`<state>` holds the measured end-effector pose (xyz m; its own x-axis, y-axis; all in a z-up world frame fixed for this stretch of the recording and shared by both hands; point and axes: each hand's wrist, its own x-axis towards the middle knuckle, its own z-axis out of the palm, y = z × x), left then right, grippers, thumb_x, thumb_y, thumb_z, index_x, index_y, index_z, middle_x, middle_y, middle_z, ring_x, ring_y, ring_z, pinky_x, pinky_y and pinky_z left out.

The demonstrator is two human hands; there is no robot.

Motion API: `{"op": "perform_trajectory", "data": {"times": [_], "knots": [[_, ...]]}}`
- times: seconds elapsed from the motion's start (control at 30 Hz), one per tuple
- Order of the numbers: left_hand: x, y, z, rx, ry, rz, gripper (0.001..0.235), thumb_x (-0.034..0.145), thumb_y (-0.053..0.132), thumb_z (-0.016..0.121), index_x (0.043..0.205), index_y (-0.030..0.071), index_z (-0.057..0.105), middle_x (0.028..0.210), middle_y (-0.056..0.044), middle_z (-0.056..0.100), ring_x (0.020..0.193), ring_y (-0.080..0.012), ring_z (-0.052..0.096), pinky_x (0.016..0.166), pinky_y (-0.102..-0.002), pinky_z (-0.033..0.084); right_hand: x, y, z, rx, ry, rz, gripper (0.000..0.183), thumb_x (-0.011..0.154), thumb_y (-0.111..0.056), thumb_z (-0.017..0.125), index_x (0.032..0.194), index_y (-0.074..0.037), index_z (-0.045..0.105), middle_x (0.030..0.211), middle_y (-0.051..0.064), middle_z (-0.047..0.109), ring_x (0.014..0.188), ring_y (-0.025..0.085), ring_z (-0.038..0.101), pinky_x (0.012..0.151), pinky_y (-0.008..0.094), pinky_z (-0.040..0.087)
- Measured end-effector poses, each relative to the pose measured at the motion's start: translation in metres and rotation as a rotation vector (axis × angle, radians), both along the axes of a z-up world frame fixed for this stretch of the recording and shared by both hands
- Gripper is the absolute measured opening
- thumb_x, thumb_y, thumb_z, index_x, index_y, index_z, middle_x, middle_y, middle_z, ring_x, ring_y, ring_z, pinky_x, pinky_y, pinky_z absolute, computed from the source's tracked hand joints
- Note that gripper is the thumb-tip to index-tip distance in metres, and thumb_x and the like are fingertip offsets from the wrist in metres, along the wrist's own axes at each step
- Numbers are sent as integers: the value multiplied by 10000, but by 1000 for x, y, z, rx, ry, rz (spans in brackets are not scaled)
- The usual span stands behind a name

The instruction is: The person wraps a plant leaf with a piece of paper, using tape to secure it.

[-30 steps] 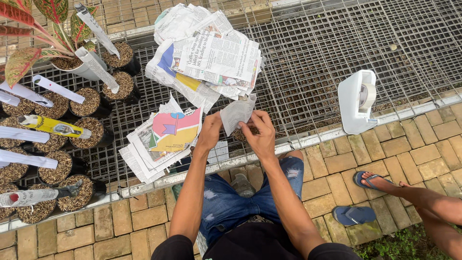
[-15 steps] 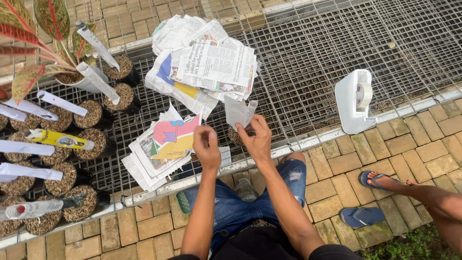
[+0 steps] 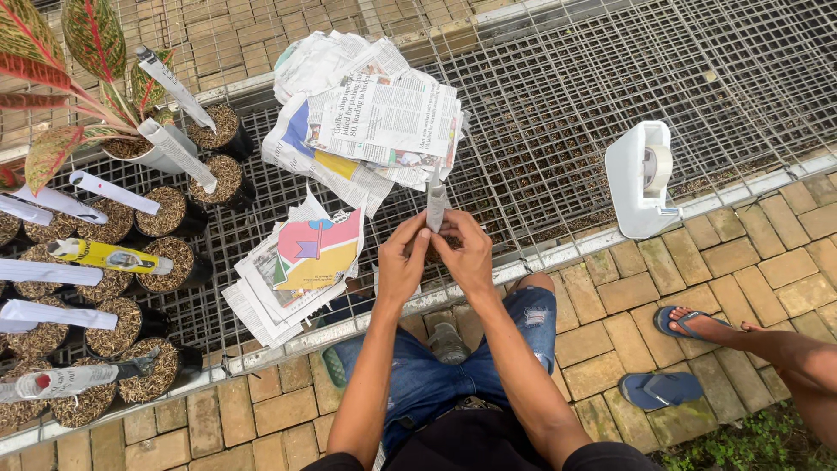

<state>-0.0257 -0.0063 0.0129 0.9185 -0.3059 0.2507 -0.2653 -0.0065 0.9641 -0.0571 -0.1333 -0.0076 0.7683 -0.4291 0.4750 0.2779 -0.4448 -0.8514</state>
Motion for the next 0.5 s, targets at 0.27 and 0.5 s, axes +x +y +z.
{"op": "perform_trajectory", "data": {"times": [0.27,0.5], "knots": [[33,9,-3,-36,56,-317,422,936,16,727,1352,33,654,1295,-167,682,1201,-362,657,970,-466,594,-2,-16,-2,156,31,208,295,833,-23,837,1087,67,717,1137,178,588,920,303,735,855,425,659],[43,10,-9,37,88,-422,252,1024,46,605,1275,57,630,1156,-194,696,1103,-322,694,904,-534,578,0,-44,11,29,218,263,752,835,-50,837,1448,-33,402,1405,195,413,1096,318,593,931,451,575]]}}
